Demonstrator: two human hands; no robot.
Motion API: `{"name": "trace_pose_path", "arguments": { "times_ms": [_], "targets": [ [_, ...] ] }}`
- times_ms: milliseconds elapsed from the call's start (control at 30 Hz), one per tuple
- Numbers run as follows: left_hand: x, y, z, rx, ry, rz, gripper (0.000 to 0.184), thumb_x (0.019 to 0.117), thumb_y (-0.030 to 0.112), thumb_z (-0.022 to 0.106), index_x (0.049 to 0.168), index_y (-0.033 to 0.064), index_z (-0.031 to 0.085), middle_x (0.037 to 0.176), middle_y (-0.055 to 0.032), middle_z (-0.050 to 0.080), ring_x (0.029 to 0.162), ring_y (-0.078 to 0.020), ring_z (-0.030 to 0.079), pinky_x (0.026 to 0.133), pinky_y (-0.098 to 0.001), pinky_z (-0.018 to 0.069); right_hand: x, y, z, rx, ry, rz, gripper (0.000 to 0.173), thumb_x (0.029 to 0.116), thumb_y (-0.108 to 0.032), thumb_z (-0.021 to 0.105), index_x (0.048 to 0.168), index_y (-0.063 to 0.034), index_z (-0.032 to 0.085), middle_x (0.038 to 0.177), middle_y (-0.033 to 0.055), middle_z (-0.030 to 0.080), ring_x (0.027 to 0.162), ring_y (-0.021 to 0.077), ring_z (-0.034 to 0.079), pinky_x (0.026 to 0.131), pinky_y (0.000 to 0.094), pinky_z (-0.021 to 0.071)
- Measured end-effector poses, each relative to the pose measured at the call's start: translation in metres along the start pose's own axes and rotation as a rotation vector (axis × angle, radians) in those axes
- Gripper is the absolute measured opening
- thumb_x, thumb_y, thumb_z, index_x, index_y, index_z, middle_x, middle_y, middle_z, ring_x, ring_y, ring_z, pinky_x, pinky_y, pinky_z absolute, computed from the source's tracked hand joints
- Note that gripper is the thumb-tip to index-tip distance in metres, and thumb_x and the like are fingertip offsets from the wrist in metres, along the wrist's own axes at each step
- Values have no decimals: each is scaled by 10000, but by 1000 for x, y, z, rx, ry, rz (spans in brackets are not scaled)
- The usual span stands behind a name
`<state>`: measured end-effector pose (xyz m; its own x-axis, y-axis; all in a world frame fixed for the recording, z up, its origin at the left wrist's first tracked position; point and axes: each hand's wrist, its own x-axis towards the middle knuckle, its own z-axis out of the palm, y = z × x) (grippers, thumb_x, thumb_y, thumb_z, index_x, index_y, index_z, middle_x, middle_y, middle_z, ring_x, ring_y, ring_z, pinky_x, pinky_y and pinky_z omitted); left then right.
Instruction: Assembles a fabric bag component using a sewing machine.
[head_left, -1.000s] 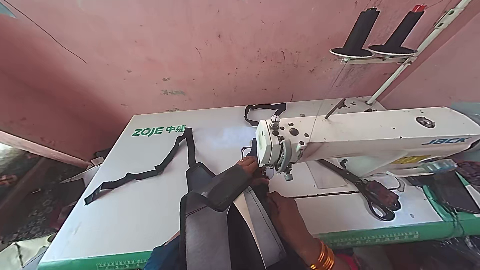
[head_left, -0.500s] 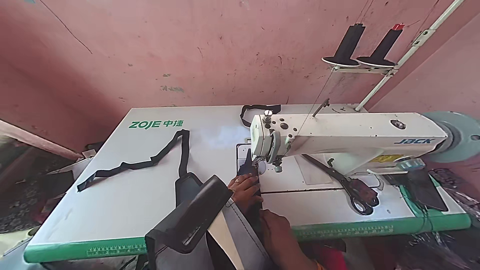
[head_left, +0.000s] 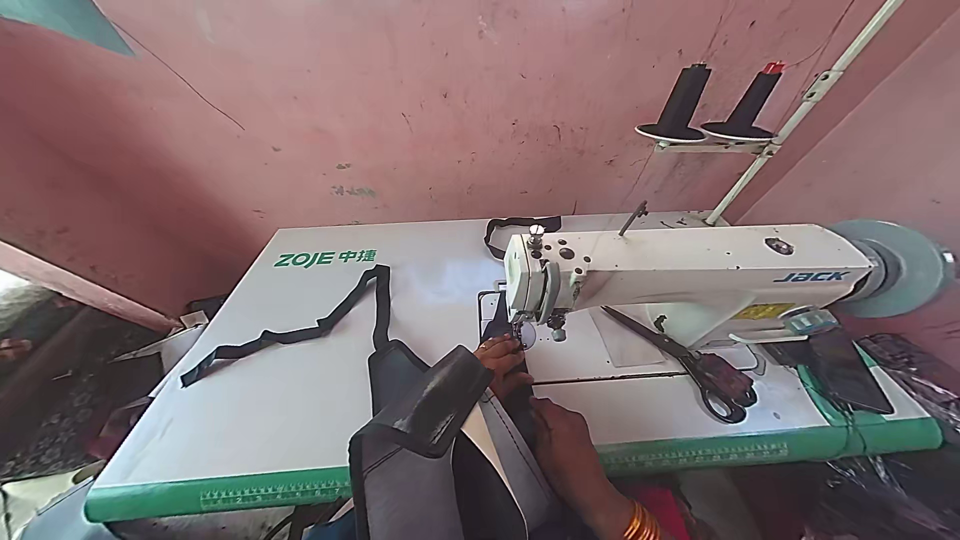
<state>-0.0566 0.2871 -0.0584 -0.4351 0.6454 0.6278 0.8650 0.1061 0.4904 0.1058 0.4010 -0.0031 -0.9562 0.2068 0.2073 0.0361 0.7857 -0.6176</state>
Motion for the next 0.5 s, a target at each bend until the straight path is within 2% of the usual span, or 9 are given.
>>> {"name": "trace_pose_path", "arguments": {
  "times_ms": [67,167,233,300,333,367,400,433,500],
  "targets": [
    [9,-7,-3,-27,-18,20,361,888,288,776,1001,-55,781,1114,-309,709,1107,-470,683,978,-529,549,10,-1,-5,3,-54,44,203,969,-19,557,1045,61,728,873,197,733,828,336,737,780,478,587],
    [10,-10,-6,-12,-40,8,369,898,320,763,1025,-25,793,1092,-335,671,1046,-452,670,911,-491,561,13,1,-6,25,-91,31,206,968,-24,548,1031,58,727,850,191,729,811,331,735,762,476,585],
    [10,5,-9,29,-72,-83,347,908,269,729,1040,-47,788,1130,-362,679,1093,-522,657,970,-557,521,12,4,-9,62,-158,22,228,979,-44,543,1075,52,726,894,187,740,853,325,739,794,474,584],
    [15,36,-17,44,-181,-260,329,974,203,662,1136,-70,751,1253,-342,652,1238,-524,587,1106,-546,428,14,9,-29,91,-274,46,262,1004,-99,570,1170,34,723,1043,186,738,994,314,717,916,463,559],
    [14,48,-13,31,-178,-326,298,977,166,656,1141,-65,750,1274,-321,652,1263,-514,571,1126,-550,409,14,18,-41,69,-221,34,244,991,-127,605,1137,13,741,1023,162,714,963,286,696,886,431,563],
    [6,55,-1,22,-92,-322,230,942,99,672,1066,-69,769,1212,-307,685,1222,-526,596,1087,-599,429,12,30,-56,-7,-92,10,210,959,-109,639,1092,1,758,1013,154,707,935,271,699,846,409,585],
    [-5,61,10,81,3,-253,164,899,80,702,971,-37,791,1116,-249,736,1149,-498,659,1015,-621,493,11,45,-73,-133,65,10,196,912,-44,658,1070,10,761,1042,182,713,966,303,710,849,434,597],
    [-15,66,15,167,35,-194,149,887,107,702,929,3,801,1075,-191,761,1111,-451,698,960,-602,541,12,61,-95,-278,174,76,247,884,35,641,1107,44,745,1116,240,702,1051,376,696,907,497,579],
    [-28,80,18,302,33,-146,169,893,139,661,902,50,805,1060,-124,780,1087,-374,728,919,-536,585,19,100,-137,-495,226,332,339,896,89,592,1221,77,687,1250,315,641,1214,478,601,1037,589,474]
  ]
}}
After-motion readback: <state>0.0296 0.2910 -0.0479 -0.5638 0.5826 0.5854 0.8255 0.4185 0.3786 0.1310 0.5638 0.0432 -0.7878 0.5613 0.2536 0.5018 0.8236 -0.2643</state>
